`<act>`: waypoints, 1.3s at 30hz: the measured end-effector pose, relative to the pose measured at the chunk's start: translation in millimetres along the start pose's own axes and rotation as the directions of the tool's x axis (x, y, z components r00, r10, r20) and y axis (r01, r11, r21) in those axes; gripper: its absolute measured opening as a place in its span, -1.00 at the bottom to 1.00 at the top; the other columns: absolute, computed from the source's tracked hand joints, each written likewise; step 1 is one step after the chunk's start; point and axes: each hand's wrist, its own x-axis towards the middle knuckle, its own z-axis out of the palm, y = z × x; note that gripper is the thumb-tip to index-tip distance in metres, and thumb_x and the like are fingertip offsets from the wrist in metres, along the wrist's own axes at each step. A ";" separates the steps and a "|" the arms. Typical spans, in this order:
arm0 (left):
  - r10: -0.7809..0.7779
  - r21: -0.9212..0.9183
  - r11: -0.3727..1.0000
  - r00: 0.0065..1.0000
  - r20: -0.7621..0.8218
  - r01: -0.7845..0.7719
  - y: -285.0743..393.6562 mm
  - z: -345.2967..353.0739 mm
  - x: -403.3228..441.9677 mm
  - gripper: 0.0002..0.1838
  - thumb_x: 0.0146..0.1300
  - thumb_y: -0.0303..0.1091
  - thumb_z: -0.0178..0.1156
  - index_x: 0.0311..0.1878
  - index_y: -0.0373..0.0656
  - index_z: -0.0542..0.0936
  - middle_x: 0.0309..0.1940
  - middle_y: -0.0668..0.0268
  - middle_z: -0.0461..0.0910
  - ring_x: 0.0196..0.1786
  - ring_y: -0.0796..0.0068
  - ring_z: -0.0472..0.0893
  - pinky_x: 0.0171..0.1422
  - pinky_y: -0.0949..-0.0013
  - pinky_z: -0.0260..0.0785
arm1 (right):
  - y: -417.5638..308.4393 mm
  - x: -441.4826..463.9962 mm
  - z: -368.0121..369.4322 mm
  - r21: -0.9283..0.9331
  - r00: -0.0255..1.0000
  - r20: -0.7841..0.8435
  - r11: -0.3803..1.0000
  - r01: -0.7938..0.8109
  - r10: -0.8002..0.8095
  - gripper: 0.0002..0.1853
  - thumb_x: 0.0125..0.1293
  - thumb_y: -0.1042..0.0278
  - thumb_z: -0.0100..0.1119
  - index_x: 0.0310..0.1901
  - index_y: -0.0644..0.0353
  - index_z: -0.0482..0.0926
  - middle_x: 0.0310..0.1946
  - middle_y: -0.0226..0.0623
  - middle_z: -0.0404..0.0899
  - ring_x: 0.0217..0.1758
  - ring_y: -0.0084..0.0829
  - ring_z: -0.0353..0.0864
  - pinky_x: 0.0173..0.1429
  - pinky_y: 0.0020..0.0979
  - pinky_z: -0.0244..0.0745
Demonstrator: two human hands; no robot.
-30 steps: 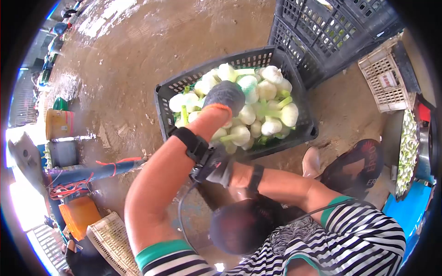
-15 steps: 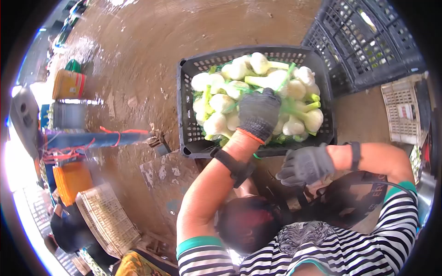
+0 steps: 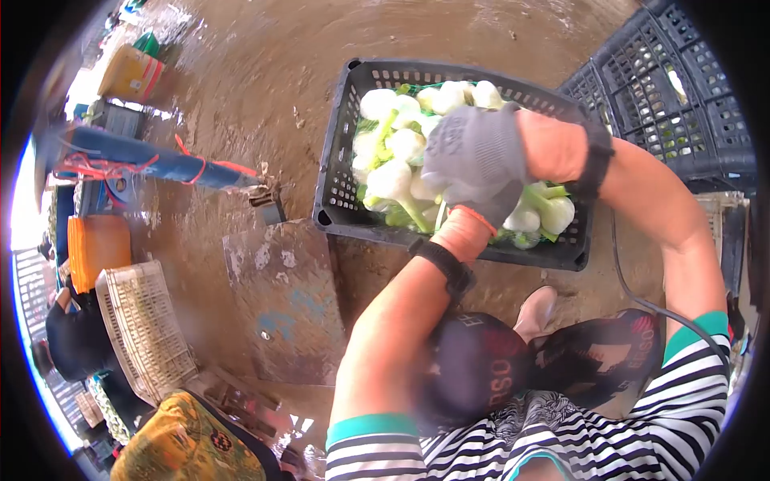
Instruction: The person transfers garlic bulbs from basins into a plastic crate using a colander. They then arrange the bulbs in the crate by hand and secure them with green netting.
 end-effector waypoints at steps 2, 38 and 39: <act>-0.042 0.124 0.992 0.996 0.084 0.031 3.6 1.8 3.6 -0.84 0.10 -0.27 0.09 -0.30 -0.09 0.58 -0.31 0.25 0.53 -0.15 0.26 0.54 -0.04 0.26 0.37 | -9.4 13.4 -2.6 -0.124 0.997 0.073 0.992 -0.006 0.015 -0.81 -0.07 0.32 0.14 -0.38 0.13 0.60 -0.52 -0.26 0.60 -0.43 -0.23 0.62 -0.44 -0.26 0.48; 0.120 0.077 0.990 0.993 0.020 -0.121 -24.0 -6.8 -1.5 -0.89 0.01 -0.39 0.08 -0.42 -0.17 0.56 -0.52 0.16 0.55 -0.40 0.15 0.57 -0.27 0.21 0.41 | 99.9 -51.9 22.9 0.906 0.815 0.065 -0.377 0.194 0.576 -0.82 0.22 0.47 0.03 -0.15 0.24 0.53 -0.24 -0.26 0.61 -0.24 -0.53 0.57 -0.28 -0.50 0.42; 0.144 -0.148 0.977 0.988 -0.064 -0.152 -29.2 -21.7 1.8 -0.91 0.02 -0.43 0.11 -0.40 -0.18 0.57 -0.55 0.18 0.53 -0.43 0.23 0.57 -0.31 0.28 0.41 | 109.6 -62.6 45.7 0.898 0.719 0.106 -0.377 0.228 0.687 -0.86 0.29 0.39 -0.03 -0.23 0.20 0.51 -0.33 -0.36 0.55 -0.31 -0.56 0.51 -0.33 -0.55 0.37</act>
